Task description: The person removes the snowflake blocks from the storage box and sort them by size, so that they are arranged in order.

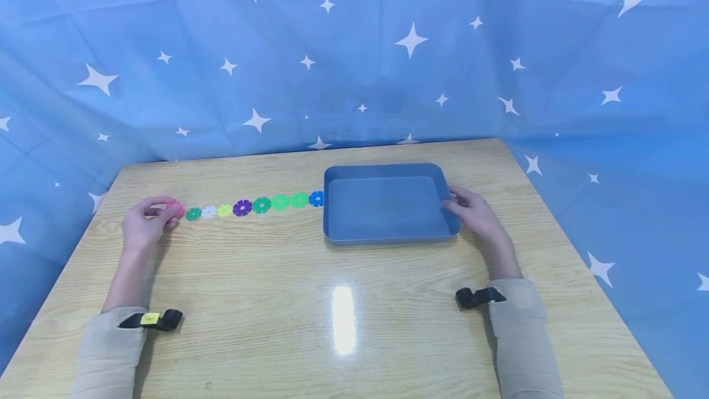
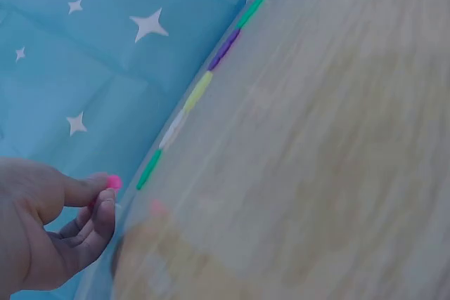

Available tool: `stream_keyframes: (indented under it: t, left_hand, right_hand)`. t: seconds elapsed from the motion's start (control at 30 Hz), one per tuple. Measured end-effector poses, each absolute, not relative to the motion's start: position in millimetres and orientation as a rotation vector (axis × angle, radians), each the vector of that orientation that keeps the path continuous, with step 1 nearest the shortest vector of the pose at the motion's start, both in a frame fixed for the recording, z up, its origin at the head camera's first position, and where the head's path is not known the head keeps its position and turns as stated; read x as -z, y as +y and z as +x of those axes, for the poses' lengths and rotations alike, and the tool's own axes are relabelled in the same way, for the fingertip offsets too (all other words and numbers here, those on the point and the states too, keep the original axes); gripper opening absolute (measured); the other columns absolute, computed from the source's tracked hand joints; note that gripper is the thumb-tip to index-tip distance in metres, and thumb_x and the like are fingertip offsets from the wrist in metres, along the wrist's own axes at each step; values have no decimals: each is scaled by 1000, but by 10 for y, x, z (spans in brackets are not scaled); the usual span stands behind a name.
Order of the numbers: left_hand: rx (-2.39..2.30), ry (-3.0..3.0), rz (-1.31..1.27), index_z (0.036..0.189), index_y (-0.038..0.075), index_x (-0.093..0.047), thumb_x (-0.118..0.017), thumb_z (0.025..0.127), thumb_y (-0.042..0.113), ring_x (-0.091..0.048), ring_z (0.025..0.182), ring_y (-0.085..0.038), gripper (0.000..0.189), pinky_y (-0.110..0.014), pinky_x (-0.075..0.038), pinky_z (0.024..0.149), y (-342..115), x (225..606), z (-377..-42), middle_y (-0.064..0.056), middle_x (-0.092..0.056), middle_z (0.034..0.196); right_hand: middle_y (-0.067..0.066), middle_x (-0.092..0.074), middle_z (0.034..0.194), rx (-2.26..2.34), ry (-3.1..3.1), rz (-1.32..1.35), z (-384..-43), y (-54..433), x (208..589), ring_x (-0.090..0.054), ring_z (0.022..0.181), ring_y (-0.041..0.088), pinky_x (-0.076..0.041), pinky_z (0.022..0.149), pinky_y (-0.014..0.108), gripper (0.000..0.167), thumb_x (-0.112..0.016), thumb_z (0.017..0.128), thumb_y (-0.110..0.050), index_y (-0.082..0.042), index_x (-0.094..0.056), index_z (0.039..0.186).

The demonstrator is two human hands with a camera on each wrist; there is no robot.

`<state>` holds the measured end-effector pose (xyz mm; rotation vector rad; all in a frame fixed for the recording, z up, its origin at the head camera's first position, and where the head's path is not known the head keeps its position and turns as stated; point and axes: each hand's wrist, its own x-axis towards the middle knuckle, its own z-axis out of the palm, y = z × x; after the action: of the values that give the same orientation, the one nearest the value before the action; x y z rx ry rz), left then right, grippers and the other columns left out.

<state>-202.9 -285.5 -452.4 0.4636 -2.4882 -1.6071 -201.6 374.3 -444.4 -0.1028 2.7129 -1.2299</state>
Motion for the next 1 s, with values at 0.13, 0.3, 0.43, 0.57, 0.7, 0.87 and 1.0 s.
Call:
stream_keyframes:
  t: [0.13,0.3,0.43,0.57,0.7,0.87,1.0]
  left_hand:
    - [1500,-2566,468,123,-4,-65,-67,99,20,-65,63,-3,34,-18,-53,59,-2898,4538,-2014,-8,-65,87]
    - [1292,-2664,517,120,0,-69,-69,98,25,-55,68,-6,33,-19,-44,55,-2908,4540,-1992,-5,-63,86]
    - [1223,-2703,532,119,2,-70,-69,98,28,-52,75,-12,34,-21,-42,58,-2891,4542,-1975,-6,-63,88]
    - [1215,-2721,528,122,1,-68,-70,97,28,-53,78,-13,36,-22,-42,61,-2881,4556,-1969,-9,-64,92]
    - [1232,-2721,537,124,-1,-65,-70,97,28,-53,78,-13,40,-21,-42,63,-2881,4569,-1970,-8,-62,92]
    - [1245,-2711,556,123,-3,-63,-70,97,27,-53,78,-13,40,-21,-42,63,-2864,4566,-1976,-9,-61,94]
    - [1257,-2705,570,123,-3,-62,-69,98,25,-53,78,-12,38,-21,-42,63,-2852,4565,-1981,-11,-61,96]
  right_hand:
    - [18,-50,100,1234,2709,-117,-1930,3629,4263,-48,69,17,-45,60,32,61,-55,105,-20,14,-32,149]
    - [24,-52,116,1215,2724,-115,-1967,3676,4345,-49,85,22,-46,65,29,63,-54,105,-24,12,-31,151]
    - [24,-51,114,1232,2709,-115,-1940,3643,4286,-49,80,20,-46,64,31,63,-55,105,-22,13,-31,151]
    - [21,-49,108,1247,2698,-112,-1961,3669,4328,-48,72,17,-46,62,33,63,-55,105,-23,12,-30,151]
    - [22,-49,116,1239,2704,-106,-2020,3743,4456,-48,75,16,-46,63,32,65,-54,105,-27,10,-29,153]
    - [20,-49,109,1238,2712,-111,-2072,3799,4555,-48,74,17,-46,62,31,65,-54,106,-27,9,-28,153]
    - [16,-48,103,1224,2731,-118,-2071,3803,4574,-47,75,17,-45,62,30,64,-53,106,-28,8,-29,154]
